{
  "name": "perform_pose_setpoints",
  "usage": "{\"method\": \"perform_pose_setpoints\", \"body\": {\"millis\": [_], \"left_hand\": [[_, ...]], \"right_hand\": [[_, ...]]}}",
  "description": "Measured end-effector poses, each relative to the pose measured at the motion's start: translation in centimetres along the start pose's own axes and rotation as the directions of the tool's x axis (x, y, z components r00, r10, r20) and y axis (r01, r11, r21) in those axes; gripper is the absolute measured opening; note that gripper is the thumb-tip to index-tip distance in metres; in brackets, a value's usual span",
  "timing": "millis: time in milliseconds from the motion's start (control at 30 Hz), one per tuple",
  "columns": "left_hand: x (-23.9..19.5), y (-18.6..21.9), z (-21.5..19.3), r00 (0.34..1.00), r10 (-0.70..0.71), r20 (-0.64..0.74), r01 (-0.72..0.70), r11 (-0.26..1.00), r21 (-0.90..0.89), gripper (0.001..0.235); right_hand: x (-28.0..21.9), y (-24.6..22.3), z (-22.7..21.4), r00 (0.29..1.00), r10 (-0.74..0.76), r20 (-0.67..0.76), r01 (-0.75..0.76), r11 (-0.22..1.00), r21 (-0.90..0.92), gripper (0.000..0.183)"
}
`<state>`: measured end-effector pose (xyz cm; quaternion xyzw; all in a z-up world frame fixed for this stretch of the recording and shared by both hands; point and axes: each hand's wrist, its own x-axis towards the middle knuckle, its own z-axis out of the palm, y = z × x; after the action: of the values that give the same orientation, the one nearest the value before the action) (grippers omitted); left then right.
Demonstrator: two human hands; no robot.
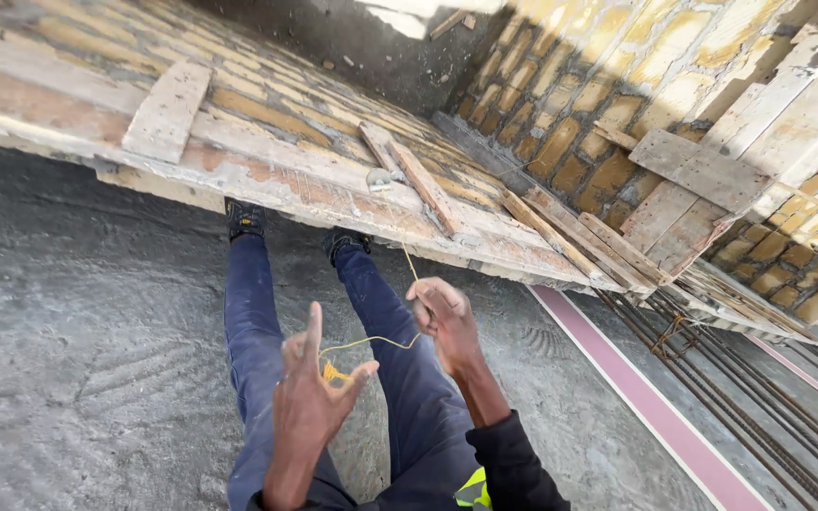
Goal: The person repeatedly ties a small stone to a yellow string and lowers it as a plumb line to check vertical alignment on a brick wall. The person adjusts the knot and repositions the line multiple times while standing on a concrete floor at a construction site.
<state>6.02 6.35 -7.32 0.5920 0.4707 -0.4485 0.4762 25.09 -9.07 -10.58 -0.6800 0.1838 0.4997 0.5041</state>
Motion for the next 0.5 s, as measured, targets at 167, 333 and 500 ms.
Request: {"method": "perform_pose_setpoints", "body": {"millis": [167, 333, 500], "left_hand": [[-6.3, 5.7, -3.0, 0.912, 0.212, -0.350, -0.371, 0.790, -0.489, 0.042], [-9.1, 7.9, -5.2, 0.998, -0.044, -0.041, -0.008, 0.576, -0.818, 0.049], [-8.3, 8.0, -7.8, 0.999, 0.003, 0.041, 0.036, 0.432, -0.901, 0.048]], "right_hand": [[-7.0, -3.6, 4.9, 0.996, -0.076, 0.045, 0.076, 0.997, 0.007, 0.035], [-11.3, -6.4, 8.7, 0.977, -0.211, 0.012, 0.212, 0.974, -0.082, 0.031], [-14.8, -7.4, 9.9, 0.923, -0.384, 0.026, 0.380, 0.899, -0.216, 0.044]]}}
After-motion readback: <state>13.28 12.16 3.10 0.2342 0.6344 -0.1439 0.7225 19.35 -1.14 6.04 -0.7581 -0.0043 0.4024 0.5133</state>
